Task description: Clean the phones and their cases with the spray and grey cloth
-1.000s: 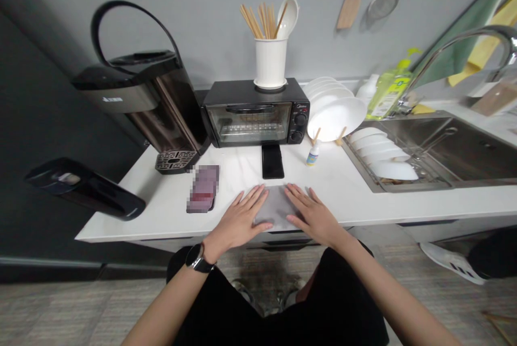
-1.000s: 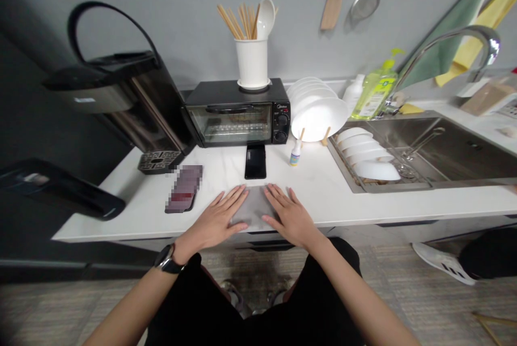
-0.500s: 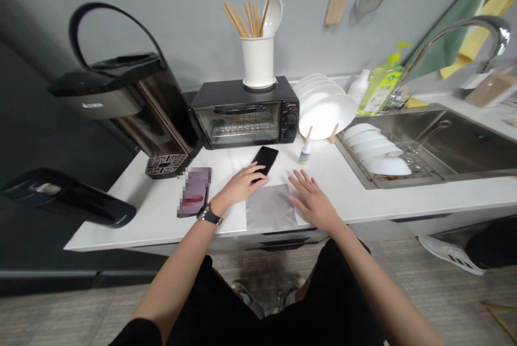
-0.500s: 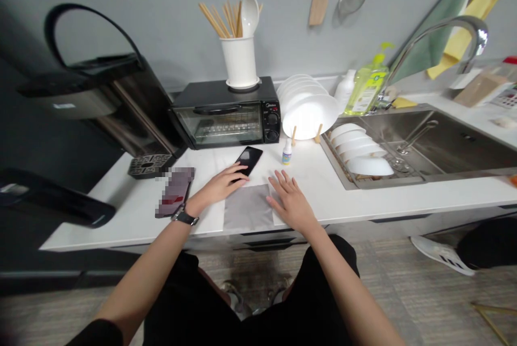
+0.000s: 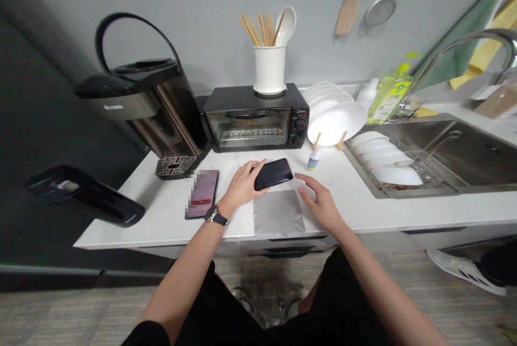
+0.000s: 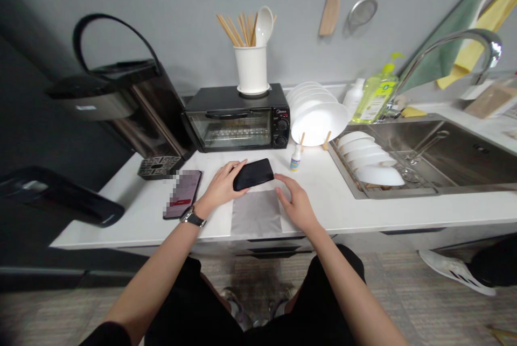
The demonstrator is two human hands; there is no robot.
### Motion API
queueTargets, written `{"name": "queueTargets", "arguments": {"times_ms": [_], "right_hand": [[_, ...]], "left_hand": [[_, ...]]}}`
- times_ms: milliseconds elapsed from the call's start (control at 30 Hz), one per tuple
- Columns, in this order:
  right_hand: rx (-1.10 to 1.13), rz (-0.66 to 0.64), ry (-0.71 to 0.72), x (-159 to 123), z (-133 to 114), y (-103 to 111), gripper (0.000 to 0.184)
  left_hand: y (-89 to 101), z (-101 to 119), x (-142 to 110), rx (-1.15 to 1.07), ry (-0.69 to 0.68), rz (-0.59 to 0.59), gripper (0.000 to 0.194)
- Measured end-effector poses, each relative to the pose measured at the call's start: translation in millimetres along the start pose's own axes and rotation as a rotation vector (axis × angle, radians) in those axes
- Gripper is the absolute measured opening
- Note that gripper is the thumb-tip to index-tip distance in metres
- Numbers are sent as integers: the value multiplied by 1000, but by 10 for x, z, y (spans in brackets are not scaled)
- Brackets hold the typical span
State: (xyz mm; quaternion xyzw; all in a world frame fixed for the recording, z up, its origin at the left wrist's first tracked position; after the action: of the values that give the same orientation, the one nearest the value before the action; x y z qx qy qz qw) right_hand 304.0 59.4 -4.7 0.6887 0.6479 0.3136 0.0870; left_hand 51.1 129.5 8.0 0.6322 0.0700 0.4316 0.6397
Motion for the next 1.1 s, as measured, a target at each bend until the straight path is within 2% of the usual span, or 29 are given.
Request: {"name": "queueTargets", "arguments": {"times_ms": [100,233,333,500,733,800,933,1100], "right_hand": [[158,60,-33,277,-72,-117,63],[332,-4,-161,528,-87,-261,60],[419,22,-228,564,-81,-302,63],[759,32,-446,562,-62,-367,53],[811,-19,-558,532,-39,-393,57],[807,-42,-546,491,-75,-376,61],[815,-67,-386,422,-255,-360,66],[915,57,-334,403,-384,-452,51]], "left_hand": [[78,138,-40,56,-108,-22,96],[140,224,-50,79,-165,-33,86],[152,237,-48,112,-193,-35,81],[167,236,-81,182,-225,-9,73],[167,239,-128,199,-231,-50,75],[163,249,-121,183,-235,-16,75],[181,233,-92,95,-138,160,81],[194,201,-88,-74,-31,212,93]]}}
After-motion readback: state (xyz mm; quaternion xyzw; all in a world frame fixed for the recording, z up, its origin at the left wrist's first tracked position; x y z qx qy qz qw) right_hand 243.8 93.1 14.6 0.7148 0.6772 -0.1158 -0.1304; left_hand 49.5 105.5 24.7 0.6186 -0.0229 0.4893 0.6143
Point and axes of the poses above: each hand's wrist, its own x-axis towards the middle knuckle, its own y-axis out of the back of the hand, z = x × y, the point moved 3 cm from there along x, towards the middle knuckle, and after that the axes turned 8 degrees about -y, right-handed, at the moved point
